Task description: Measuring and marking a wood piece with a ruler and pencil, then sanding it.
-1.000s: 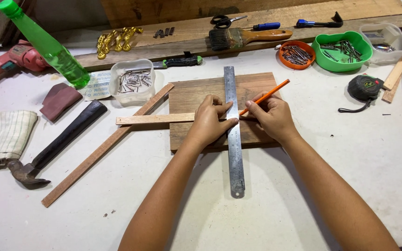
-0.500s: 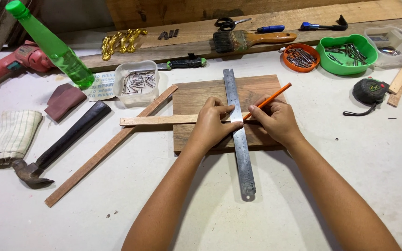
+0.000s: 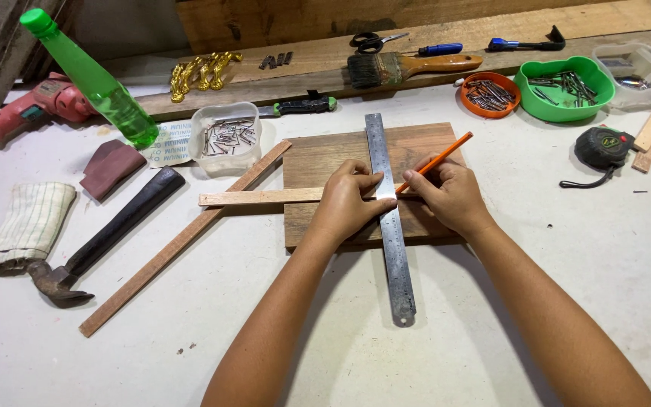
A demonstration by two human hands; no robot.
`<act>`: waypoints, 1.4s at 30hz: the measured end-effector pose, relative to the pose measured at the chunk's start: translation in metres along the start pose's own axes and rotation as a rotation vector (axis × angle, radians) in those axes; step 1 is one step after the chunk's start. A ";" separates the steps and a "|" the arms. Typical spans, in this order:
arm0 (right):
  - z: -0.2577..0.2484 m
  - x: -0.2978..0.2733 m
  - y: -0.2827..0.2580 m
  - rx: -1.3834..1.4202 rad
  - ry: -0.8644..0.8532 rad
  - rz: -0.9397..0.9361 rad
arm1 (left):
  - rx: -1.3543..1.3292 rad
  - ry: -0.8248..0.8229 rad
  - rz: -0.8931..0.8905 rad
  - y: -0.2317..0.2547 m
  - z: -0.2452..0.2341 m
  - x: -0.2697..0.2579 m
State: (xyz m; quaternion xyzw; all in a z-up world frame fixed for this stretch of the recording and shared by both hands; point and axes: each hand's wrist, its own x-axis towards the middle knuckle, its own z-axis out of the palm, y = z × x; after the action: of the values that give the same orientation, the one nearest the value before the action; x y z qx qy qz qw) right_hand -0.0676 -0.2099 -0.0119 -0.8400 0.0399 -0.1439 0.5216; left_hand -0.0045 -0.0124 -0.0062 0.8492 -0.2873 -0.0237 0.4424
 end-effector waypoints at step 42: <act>0.001 -0.008 -0.014 -0.085 0.018 0.041 | 0.059 -0.037 -0.046 -0.006 0.005 0.006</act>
State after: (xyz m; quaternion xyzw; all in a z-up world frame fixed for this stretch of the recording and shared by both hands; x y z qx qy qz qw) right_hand -0.0759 -0.2006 -0.0017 -0.8591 0.0679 -0.1391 0.4879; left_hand 0.0017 -0.0161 -0.0123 0.8676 -0.2764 -0.0410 0.4114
